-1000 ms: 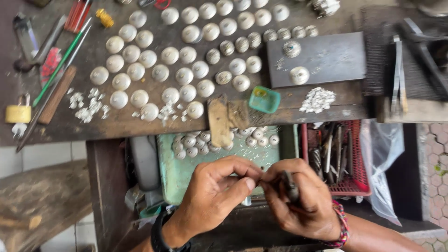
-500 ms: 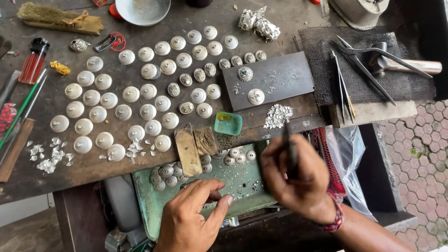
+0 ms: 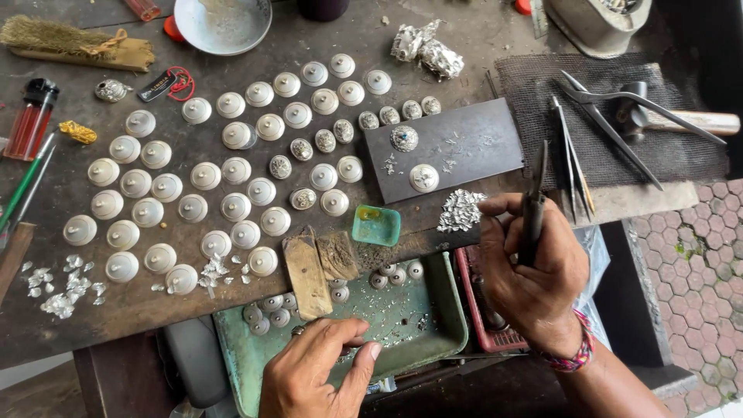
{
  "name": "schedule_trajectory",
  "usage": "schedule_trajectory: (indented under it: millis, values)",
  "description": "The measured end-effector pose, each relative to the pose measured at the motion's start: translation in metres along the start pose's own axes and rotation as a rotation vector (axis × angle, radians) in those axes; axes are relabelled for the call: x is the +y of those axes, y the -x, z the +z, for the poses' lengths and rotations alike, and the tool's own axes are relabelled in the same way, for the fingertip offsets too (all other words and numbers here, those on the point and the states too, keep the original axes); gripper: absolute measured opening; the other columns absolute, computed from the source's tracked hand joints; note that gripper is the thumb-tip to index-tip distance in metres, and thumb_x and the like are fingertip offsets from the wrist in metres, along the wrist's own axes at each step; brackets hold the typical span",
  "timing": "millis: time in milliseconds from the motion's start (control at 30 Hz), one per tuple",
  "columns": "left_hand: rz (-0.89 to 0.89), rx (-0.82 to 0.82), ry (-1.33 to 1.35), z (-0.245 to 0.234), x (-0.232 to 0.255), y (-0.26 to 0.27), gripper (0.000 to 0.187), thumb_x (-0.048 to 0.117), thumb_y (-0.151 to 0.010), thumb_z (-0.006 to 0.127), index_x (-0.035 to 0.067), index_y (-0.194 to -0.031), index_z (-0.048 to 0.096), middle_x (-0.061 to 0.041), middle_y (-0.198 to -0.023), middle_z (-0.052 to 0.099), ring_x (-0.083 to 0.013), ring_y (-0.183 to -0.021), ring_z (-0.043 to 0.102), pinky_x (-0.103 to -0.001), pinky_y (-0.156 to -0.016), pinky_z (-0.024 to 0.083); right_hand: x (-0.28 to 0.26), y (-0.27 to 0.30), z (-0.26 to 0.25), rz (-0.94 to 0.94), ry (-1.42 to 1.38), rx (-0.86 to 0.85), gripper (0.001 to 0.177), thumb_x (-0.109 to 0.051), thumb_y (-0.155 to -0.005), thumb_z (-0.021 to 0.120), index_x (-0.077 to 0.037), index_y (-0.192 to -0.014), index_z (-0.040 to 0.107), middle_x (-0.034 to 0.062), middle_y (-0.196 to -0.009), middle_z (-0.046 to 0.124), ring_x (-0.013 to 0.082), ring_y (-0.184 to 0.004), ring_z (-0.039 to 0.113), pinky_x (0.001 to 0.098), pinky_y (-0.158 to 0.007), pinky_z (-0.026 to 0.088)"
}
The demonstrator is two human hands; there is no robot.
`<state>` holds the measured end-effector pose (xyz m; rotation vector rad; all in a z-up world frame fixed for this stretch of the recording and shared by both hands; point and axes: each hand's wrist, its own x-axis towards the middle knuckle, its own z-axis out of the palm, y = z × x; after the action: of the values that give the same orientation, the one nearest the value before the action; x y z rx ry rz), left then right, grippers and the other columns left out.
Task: A person uses pliers to manipulate and prepare small silver jewelry components at a metalworking bench.
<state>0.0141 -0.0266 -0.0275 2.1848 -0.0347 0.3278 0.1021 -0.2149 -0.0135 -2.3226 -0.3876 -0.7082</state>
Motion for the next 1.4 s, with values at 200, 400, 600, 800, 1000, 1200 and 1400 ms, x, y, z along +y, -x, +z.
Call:
schedule_trajectory:
  millis: [200, 400, 600, 800, 1000, 1200, 1400]
  values:
    - [0.174, -0.006, 0.061, -0.014, 0.006, -0.010, 0.004, 0.008, -0.076, 0.061, 0.008, -0.075, 0.057, -0.003, -0.068, 0.061, -0.0179, -0.056, 0.056, -0.028, -0.053, 0.046, -0.005, 0.010, -0.001, 0.029, -0.043, -0.038, 0.033, 0.011, -0.085, 0.061, -0.003, -0.067, 0.037, 0.0124, -0.077, 0.056, 0.0237, -0.080, 0.063, 0.0282, -0.064, 0.041]
    - [0.198, 0.033, 0.097, -0.031, 0.015, -0.007, 0.006, 0.003, -0.081, 0.057, 0.005, -0.078, 0.053, -0.006, -0.065, 0.055, -0.0228, -0.054, 0.051, -0.033, -0.053, 0.042, -0.020, 0.036, -0.001, 0.410, -0.215, -0.216, 0.008, 0.004, -0.105, 0.054, 0.009, -0.109, 0.049, 0.0024, -0.067, 0.034, 0.0112, -0.067, 0.041, 0.0196, -0.073, 0.034]
    - [0.223, 0.132, 0.085, -0.045, 0.011, -0.008, 0.005, 0.002, -0.083, 0.058, 0.002, -0.082, 0.053, -0.008, -0.069, 0.059, -0.0180, -0.056, 0.056, -0.030, -0.049, 0.045, -0.023, 0.050, 0.004, 0.494, -0.035, -0.298, 0.002, 0.000, -0.116, 0.052, 0.001, -0.116, 0.051, 0.0066, -0.075, 0.031, 0.0169, -0.073, 0.038, 0.0260, -0.072, 0.031]
    - [0.186, 0.296, -0.072, -0.055, -0.017, -0.014, 0.011, 0.001, -0.082, 0.055, 0.000, -0.093, 0.053, -0.014, -0.081, 0.060, -0.0214, -0.070, 0.061, -0.026, -0.056, 0.055, 0.002, 0.062, 0.005, 0.411, -0.020, -0.315, 0.006, 0.000, -0.118, 0.053, 0.005, -0.122, 0.050, 0.0088, -0.081, 0.031, 0.0215, -0.074, 0.038, 0.0290, -0.072, 0.031]
    - [0.055, 0.374, -0.235, -0.076, -0.014, -0.023, 0.012, -0.001, -0.079, 0.055, 0.004, -0.089, 0.061, -0.009, -0.089, 0.051, -0.0207, -0.077, 0.056, -0.030, -0.071, 0.048, -0.002, 0.063, 0.006, 0.451, -0.075, -0.294, 0.007, 0.000, -0.118, 0.054, 0.004, -0.117, 0.048, 0.0077, -0.085, 0.034, 0.0187, -0.074, 0.039, 0.0265, -0.072, 0.032]
    - [0.101, 0.318, -0.344, -0.074, -0.018, -0.024, 0.018, -0.002, -0.073, 0.056, 0.006, -0.087, 0.063, -0.011, -0.089, 0.051, -0.0261, -0.074, 0.051, -0.037, -0.074, 0.041, -0.005, 0.059, 0.004, 0.441, -0.018, -0.315, 0.009, -0.002, -0.118, 0.057, 0.003, -0.116, 0.049, 0.0066, -0.079, 0.036, 0.0164, -0.069, 0.036, 0.0244, -0.070, 0.029]
    - [0.083, 0.227, -0.401, -0.075, -0.016, -0.024, 0.017, 0.005, -0.071, 0.058, 0.010, -0.086, 0.063, -0.006, -0.087, 0.051, -0.0257, -0.073, 0.049, -0.039, -0.067, 0.036, -0.025, 0.052, 0.002, 0.517, -0.003, -0.316, 0.010, -0.007, -0.115, 0.058, -0.003, -0.118, 0.049, 0.0041, -0.075, 0.032, 0.0147, -0.072, 0.038, 0.0241, -0.071, 0.033]
